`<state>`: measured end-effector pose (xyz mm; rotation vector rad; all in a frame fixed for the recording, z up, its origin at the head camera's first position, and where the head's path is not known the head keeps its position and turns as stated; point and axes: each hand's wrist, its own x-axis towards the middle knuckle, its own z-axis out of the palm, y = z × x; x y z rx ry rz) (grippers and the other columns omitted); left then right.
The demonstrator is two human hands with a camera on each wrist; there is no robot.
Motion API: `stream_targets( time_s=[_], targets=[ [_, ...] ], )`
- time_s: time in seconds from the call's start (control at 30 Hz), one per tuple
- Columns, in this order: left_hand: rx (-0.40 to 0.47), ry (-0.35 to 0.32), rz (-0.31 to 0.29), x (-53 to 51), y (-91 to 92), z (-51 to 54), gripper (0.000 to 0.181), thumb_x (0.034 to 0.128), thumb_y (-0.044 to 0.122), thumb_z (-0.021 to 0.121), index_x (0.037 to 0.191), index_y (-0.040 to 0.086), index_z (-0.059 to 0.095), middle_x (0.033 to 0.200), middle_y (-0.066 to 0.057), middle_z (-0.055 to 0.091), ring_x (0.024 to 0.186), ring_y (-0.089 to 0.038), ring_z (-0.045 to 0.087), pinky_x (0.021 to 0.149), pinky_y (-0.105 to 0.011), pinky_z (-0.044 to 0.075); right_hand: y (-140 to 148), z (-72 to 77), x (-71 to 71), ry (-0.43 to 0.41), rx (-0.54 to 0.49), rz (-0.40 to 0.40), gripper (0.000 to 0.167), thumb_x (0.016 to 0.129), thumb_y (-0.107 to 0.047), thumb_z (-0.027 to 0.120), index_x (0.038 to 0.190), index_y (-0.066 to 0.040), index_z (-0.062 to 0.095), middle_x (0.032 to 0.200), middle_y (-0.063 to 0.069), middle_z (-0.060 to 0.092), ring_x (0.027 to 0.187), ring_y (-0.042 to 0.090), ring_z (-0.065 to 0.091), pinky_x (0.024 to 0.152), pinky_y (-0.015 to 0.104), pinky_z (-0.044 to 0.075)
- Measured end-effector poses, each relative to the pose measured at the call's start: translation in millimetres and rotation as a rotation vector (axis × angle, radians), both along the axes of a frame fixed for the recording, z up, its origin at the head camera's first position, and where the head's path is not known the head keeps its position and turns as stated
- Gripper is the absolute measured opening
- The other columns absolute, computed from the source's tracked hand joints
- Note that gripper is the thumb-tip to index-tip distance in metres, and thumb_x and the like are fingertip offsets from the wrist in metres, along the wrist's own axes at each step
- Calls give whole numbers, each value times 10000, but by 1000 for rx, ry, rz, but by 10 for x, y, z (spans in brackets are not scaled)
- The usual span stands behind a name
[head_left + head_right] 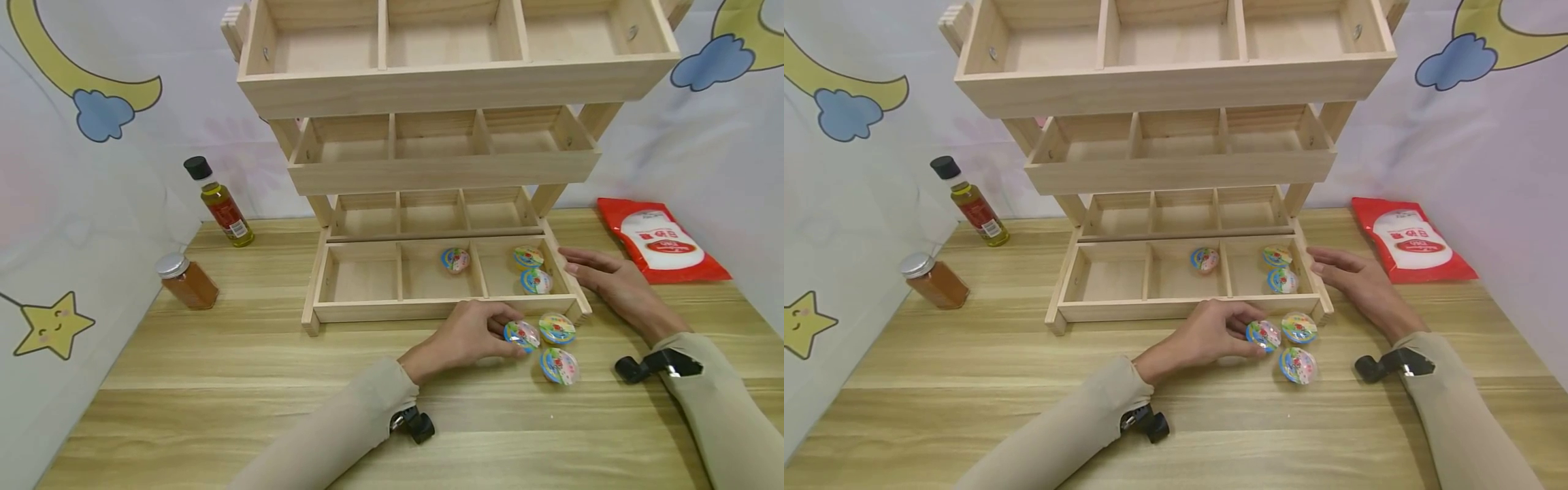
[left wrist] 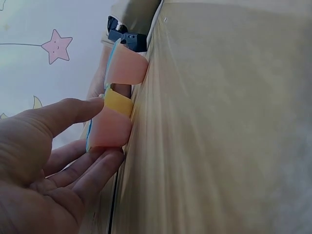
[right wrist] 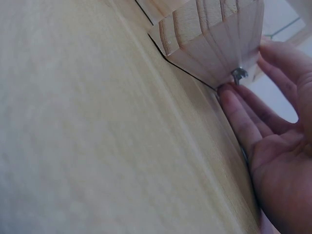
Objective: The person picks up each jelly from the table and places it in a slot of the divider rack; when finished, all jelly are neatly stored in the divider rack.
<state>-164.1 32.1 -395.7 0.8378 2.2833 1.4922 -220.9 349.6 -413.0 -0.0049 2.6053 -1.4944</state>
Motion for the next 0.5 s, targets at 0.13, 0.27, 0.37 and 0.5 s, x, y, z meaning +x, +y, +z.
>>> stream_targets(
  time_s=[0.13,0.27,0.37,0.5],
  targets=[
    [-17,11,8,1,7,8,435,798,31,938,1198,3,770,954,-46,780,769,38,671,744,-130,553,4,0,7,2,-7,3,642,1036,-540,650,1577,-210,545,1531,-28,543,1371,69,431,958,115,420],
    [-28,17,16,2,8,12,433,801,41,939,1200,11,773,949,-35,777,772,35,673,742,-128,550,4,-1,8,-3,-2,6,640,1036,-543,646,1578,-219,544,1559,6,527,1383,76,420,960,112,410],
    [-33,20,22,2,2,25,432,808,58,938,1206,19,774,950,-16,776,785,35,678,748,-127,550,1,0,2,1,9,6,639,1034,-552,643,1576,-227,547,1576,35,515,1388,78,416,961,108,400],
    [-33,12,20,7,-20,73,435,823,83,933,1223,24,770,959,22,769,808,36,679,764,-131,555,1,-2,-3,6,10,5,631,1036,-548,644,1573,-230,551,1580,48,511,1378,68,426,961,109,402]
  ],
)
